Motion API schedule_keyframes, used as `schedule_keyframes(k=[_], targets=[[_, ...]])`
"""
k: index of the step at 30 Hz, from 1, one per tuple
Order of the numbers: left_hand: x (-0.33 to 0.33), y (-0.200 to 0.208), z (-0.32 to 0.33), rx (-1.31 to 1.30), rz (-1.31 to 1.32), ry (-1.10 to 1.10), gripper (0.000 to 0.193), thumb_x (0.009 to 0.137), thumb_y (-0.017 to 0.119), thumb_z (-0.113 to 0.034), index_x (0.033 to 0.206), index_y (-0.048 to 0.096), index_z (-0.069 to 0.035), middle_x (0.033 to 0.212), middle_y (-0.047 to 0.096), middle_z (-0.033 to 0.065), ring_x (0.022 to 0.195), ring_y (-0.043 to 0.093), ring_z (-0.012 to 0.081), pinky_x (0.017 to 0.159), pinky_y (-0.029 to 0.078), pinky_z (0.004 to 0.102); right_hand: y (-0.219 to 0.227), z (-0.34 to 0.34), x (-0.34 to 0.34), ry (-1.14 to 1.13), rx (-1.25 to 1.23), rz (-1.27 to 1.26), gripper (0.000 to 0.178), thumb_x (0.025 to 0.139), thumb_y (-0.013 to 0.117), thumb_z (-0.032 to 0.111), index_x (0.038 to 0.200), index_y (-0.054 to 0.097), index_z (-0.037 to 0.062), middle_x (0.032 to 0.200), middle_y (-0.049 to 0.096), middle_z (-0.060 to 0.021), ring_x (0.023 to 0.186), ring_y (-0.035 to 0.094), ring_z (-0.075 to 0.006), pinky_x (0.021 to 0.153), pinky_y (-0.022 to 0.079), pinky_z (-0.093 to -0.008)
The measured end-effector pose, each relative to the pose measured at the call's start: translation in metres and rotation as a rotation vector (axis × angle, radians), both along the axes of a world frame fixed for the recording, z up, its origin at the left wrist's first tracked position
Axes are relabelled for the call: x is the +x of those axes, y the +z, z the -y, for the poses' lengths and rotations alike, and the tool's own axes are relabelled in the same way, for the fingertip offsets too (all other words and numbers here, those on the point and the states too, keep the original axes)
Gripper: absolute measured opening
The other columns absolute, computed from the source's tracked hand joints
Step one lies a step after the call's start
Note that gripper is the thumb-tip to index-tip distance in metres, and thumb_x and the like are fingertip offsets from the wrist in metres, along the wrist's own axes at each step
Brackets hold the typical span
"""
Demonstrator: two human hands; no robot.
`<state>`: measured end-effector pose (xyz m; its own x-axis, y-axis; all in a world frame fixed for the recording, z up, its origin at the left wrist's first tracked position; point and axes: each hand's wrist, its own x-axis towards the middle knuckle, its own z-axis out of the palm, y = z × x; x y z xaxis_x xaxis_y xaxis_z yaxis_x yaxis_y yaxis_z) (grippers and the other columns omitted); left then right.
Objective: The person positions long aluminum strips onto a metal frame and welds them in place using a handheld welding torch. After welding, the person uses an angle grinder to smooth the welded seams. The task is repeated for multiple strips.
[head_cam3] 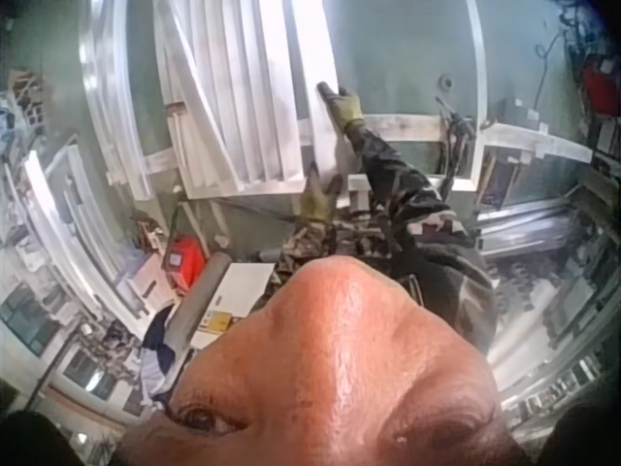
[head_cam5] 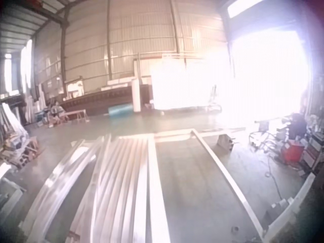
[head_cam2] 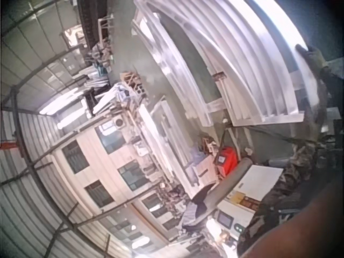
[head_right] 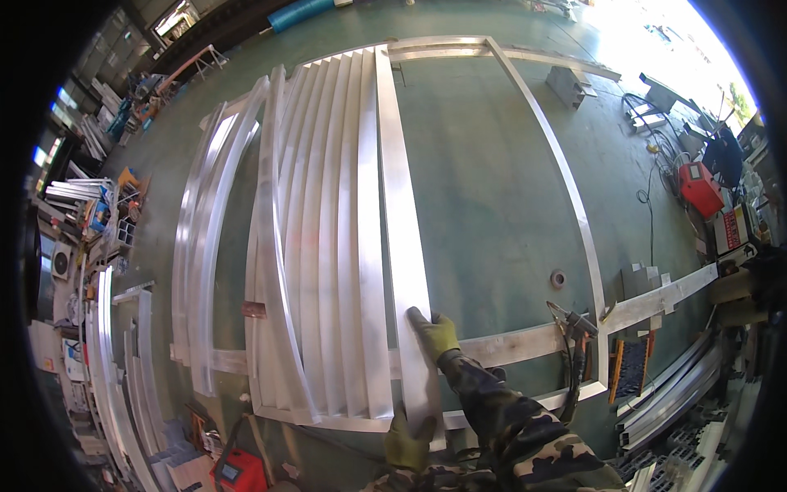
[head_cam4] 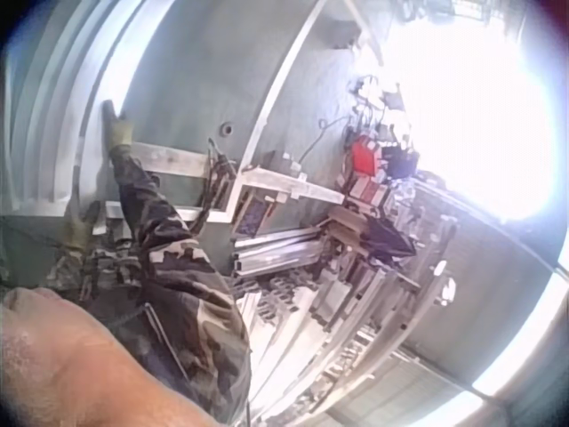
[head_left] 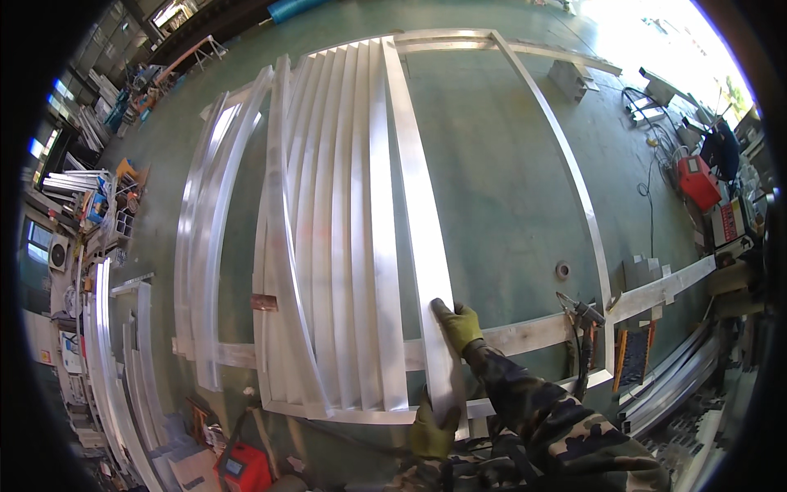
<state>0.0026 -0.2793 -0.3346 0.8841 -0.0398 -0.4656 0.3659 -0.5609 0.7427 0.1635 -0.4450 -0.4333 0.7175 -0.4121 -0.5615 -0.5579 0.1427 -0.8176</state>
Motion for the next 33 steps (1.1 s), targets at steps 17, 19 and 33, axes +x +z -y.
schedule_keyframes(k=[17, 19, 33], targets=[[0.050, -0.182, -0.066, 0.098, -0.475, -0.297, 0.061, 0.087, 0.075, -0.053, 0.124, 0.071, -0.006, 0.119, 0.074, 0.0175, 0.111, 0.070, 0.0353, 0.094, 0.054, 0.0416, -0.180, -0.011, -0.011, 0.100, 0.074, -0.118, 0.097, 0.086, 0.081, 0.059, 0.146, 0.049, -0.0099, 0.127, 0.068, -0.0189, 0.111, 0.064, -0.0238, 0.099, 0.051, -0.0318], [0.062, -0.198, -0.066, 0.173, -0.494, -0.323, 0.057, 0.086, 0.080, -0.051, 0.122, 0.074, -0.007, 0.104, 0.078, 0.0130, 0.095, 0.074, 0.0252, 0.086, 0.057, 0.0366, -0.197, -0.009, -0.006, 0.070, 0.101, -0.145, 0.107, 0.081, 0.084, 0.063, 0.146, 0.046, -0.0129, 0.131, 0.065, -0.0141, 0.117, 0.060, -0.0191, 0.103, 0.049, -0.0301], [0.095, -0.241, -0.062, 0.432, -0.636, -0.505, 0.059, 0.090, 0.072, -0.054, 0.127, 0.068, -0.008, 0.120, 0.075, 0.0118, 0.111, 0.070, 0.0303, 0.095, 0.054, 0.0389, -0.179, -0.023, -0.159, 0.348, 0.086, -0.259, 0.051, 0.104, 0.068, 0.027, 0.144, 0.057, -0.0029, 0.131, 0.069, -0.0140, 0.116, 0.064, -0.0177, 0.102, 0.050, -0.0297]])
